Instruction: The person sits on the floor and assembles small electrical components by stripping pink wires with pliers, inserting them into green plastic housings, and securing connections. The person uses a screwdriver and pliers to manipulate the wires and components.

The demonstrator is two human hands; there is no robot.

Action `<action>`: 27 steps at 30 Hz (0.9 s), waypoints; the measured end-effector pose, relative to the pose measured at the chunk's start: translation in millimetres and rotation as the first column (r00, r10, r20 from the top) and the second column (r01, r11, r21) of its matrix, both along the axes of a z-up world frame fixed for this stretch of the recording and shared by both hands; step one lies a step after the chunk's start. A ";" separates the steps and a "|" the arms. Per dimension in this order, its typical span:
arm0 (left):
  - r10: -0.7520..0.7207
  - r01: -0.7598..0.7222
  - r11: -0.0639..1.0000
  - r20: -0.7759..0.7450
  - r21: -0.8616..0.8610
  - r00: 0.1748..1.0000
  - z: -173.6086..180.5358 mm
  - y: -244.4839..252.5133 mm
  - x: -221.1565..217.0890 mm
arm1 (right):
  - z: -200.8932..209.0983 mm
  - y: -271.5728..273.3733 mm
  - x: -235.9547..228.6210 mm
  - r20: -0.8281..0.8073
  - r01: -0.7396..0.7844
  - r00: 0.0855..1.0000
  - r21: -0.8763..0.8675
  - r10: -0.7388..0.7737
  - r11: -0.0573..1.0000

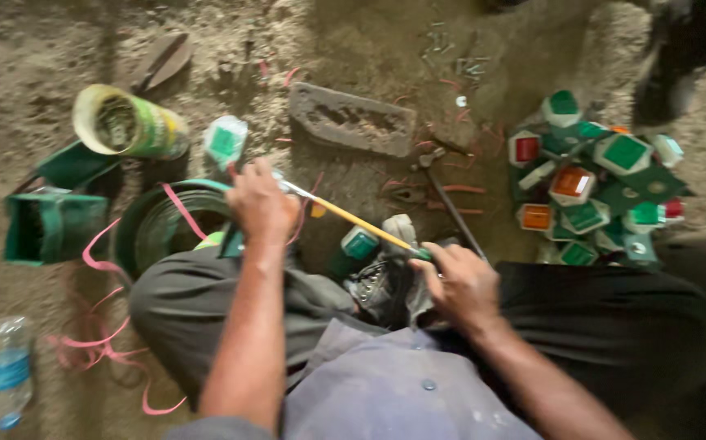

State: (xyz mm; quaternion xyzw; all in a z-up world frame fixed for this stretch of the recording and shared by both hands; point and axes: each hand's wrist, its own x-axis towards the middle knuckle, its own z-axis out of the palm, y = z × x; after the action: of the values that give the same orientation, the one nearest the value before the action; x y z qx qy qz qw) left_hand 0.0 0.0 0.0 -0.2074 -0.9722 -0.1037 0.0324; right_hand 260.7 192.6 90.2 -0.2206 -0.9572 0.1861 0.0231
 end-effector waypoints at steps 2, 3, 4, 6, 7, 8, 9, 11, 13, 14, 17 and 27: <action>-0.031 0.032 0.998 0.028 -0.054 0.999 -3.7 -1.8 9.0 | 15.0 3.1 4.9 0.021 -0.084 0.996 0.015 0.083 0.996; -0.037 0.037 0.999 0.025 -0.037 0.999 -6.9 -0.8 14.5 | 21.5 5.7 7.7 0.034 -0.121 0.992 0.029 0.120 0.992; -0.042 0.043 0.999 0.022 -0.021 0.999 -10.5 0.4 20.1 | 27.8 8.7 10.8 -0.016 -0.181 0.983 0.020 0.181 0.983; -0.037 0.036 0.999 0.034 0.036 0.999 -20.0 8.4 26.1 | 37.6 16.3 14.8 -0.113 -0.286 0.951 0.020 0.286 0.958; -0.027 0.024 0.997 0.050 0.073 0.998 -26.5 13.9 29.0 | 38.0 17.8 15.1 -0.099 -0.311 0.944 0.065 0.316 0.948; -0.018 0.010 0.994 0.067 0.110 0.998 -33.5 17.1 30.5 | 36.9 19.4 15.0 -0.082 -0.335 0.935 0.108 0.345 0.936; -0.024 0.012 0.993 0.099 0.120 0.995 -40.3 17.1 30.3 | 34.9 21.5 13.8 -0.065 -0.359 0.926 0.154 0.372 0.920; -0.029 0.006 0.991 0.165 0.135 0.986 -54.5 11.6 30.6 | 29.4 22.4 13.0 0.044 -0.417 0.909 0.145 0.415 0.898; -0.033 0.015 0.996 0.219 0.086 0.975 -70.7 11.2 28.5 | 19.3 21.6 11.2 0.085 -0.440 0.898 0.115 0.433 0.891; -0.034 0.020 0.998 0.247 0.059 0.968 -77.5 8.8 26.7 | 12.5 20.7 10.0 0.073 -0.433 0.901 0.094 0.428 0.896; -0.037 0.030 0.999 0.256 0.030 0.966 -93.7 4.4 22.2 | -7.2 20.4 11.7 -0.098 -0.326 0.945 -0.198 0.313 0.924; -0.056 0.059 0.998 0.361 0.003 0.931 -73.2 12.1 21.9 | -31.2 35.6 9.0 0.609 0.619 0.784 -0.782 -0.121 0.079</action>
State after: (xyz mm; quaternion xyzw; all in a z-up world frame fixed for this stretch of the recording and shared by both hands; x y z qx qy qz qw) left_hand 21.9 12.1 -73.2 -0.2131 -0.9555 -0.1373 -0.1506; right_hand 269.6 228.1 59.0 -0.4576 -0.5072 0.6811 -0.2634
